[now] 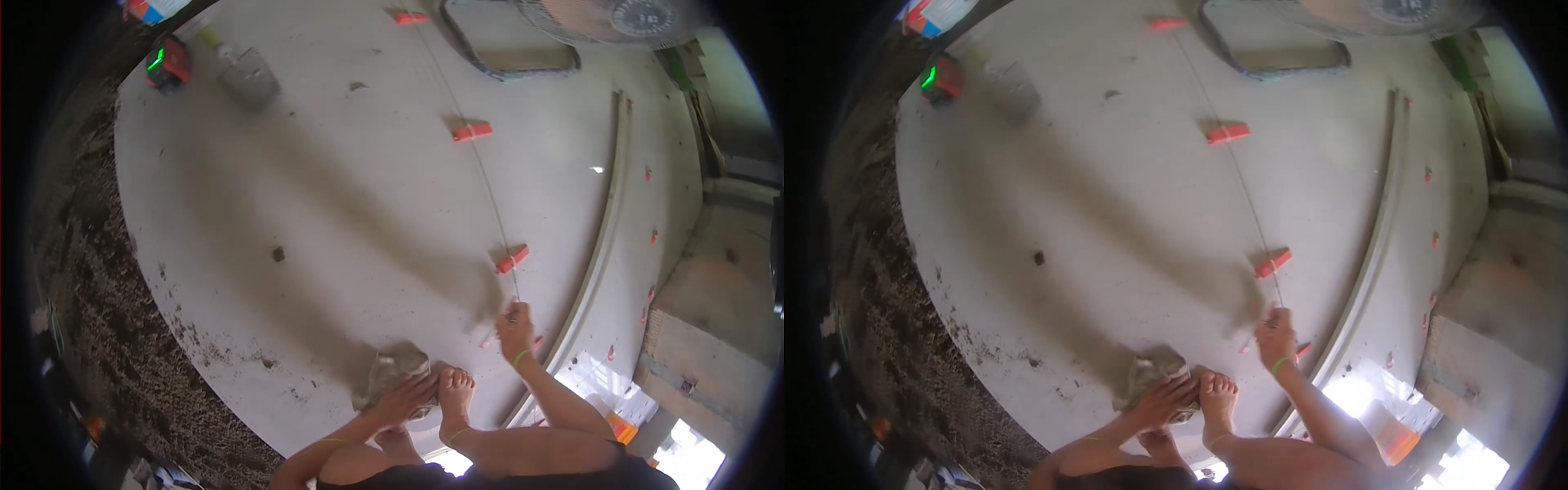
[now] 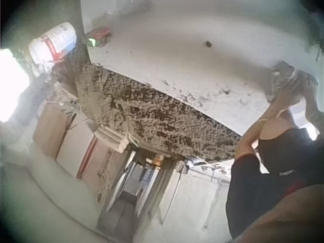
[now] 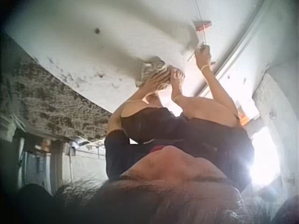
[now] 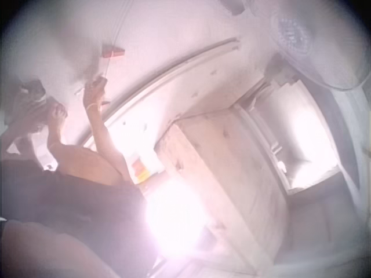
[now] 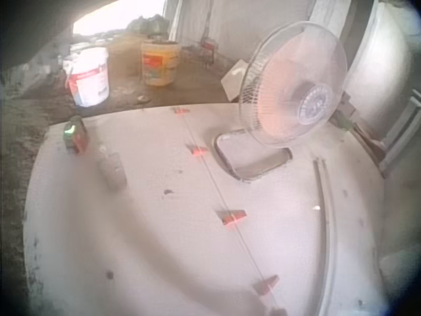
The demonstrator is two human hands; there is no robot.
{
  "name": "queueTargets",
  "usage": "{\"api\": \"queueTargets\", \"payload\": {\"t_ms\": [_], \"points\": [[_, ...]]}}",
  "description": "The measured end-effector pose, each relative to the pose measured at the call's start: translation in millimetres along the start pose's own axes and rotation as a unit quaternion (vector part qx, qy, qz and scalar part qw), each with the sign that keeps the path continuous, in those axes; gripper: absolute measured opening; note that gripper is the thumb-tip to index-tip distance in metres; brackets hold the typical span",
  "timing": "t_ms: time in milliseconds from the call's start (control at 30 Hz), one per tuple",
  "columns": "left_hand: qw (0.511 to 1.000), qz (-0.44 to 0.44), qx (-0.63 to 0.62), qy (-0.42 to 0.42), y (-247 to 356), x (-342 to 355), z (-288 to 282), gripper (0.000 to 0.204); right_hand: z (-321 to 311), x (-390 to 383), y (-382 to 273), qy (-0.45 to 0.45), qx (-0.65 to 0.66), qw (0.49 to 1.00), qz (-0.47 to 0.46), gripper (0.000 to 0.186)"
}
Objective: The person installs large floor tiles by using a rubber mallet to level them, inserting spacers, and wiping the surfaces with a cloth. They move across the room to handle a long metal leveling bar and clear debris from the tiled surface.
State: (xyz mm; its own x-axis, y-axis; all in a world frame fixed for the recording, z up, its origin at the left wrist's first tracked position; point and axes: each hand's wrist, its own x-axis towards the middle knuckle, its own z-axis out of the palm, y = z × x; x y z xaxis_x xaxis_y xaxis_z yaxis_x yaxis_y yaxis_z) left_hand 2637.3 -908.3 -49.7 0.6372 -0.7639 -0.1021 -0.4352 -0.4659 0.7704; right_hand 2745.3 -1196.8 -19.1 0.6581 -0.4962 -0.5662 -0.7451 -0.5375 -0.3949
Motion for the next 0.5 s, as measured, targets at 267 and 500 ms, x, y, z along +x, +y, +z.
{"api": "queueTargets", "payload": {"t_ms": [267,500], "points": [[0.754,-0.235,-0.387,0.477,-152,-47,-213,0.048,-47,1,56,0.115,-0.025,0.993,-0.007,0.021],[0.872,-0.132,-0.115,0.457,-61,20,-187,0.042,-74,5,98,0.160,0.174,0.967,-0.091,0.015]]}}
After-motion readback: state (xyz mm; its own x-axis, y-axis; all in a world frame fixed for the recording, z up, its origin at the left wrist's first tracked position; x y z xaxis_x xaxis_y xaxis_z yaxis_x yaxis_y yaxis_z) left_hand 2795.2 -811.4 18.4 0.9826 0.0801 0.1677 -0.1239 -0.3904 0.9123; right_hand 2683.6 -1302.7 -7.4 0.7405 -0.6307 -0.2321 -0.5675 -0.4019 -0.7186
